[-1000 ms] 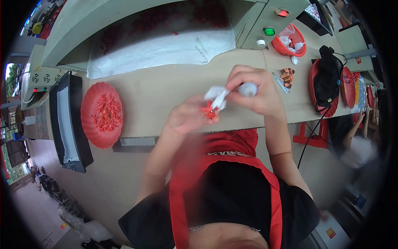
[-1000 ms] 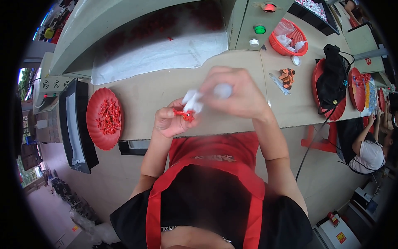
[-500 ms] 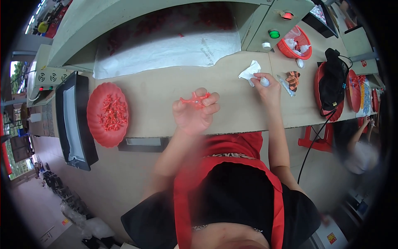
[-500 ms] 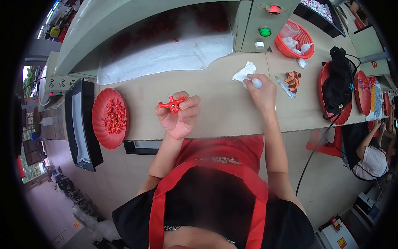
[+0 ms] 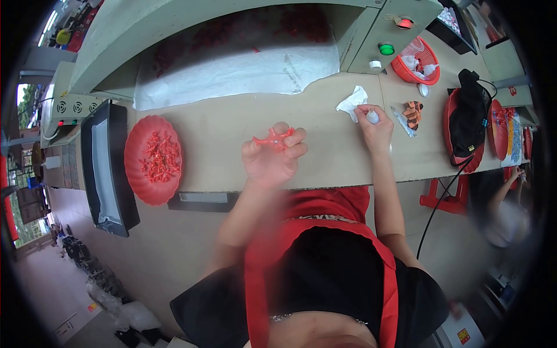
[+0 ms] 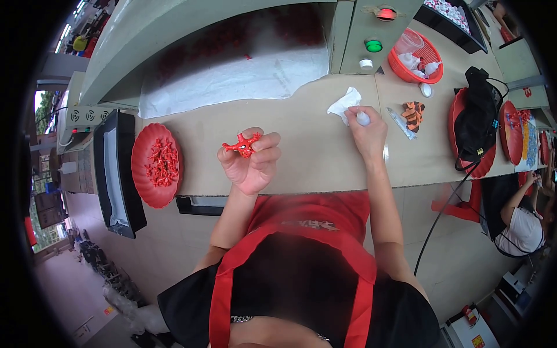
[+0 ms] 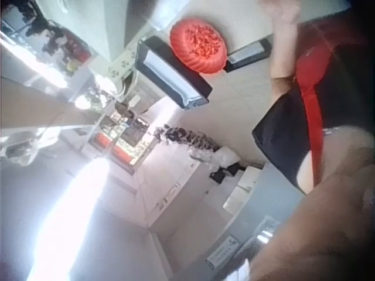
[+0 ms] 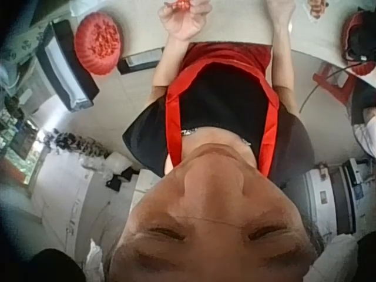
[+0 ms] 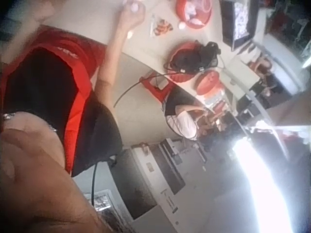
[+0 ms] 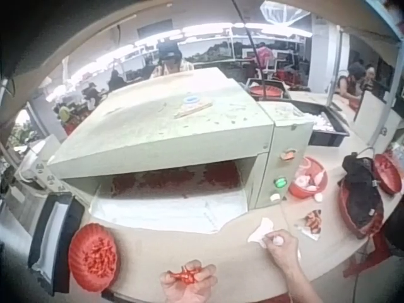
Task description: The person glues red plastic flower-shaped components together at a workstation using a glue bottle.
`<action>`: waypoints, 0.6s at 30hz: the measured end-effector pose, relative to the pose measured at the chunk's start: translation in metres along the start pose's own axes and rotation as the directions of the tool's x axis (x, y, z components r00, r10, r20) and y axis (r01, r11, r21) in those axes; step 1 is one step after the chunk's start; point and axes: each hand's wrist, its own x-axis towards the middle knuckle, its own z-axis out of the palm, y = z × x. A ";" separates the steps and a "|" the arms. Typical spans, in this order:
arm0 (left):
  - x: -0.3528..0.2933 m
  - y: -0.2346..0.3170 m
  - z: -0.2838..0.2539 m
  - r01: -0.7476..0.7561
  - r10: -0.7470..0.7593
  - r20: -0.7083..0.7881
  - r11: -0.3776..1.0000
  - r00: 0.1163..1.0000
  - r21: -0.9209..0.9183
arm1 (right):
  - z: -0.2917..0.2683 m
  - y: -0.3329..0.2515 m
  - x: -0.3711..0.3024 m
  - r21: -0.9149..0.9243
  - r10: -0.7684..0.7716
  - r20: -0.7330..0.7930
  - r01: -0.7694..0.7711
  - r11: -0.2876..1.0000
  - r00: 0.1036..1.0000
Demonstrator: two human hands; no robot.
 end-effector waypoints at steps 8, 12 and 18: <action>0.000 0.000 0.000 -0.011 0.011 0.002 1.000 1.000 -0.004 | 0.000 -0.001 0.001 -0.024 -0.003 -0.001 0.003 1.000 1.000; 0.000 0.001 0.003 -0.005 0.003 -0.105 1.000 0.994 -0.016 | 0.000 0.000 0.002 -0.024 0.001 -0.003 -0.001 1.000 1.000; -0.001 0.001 -0.002 -0.024 0.023 -0.061 1.000 0.998 -0.014 | 0.000 -0.003 0.002 -0.035 0.003 -0.001 -0.003 0.999 1.000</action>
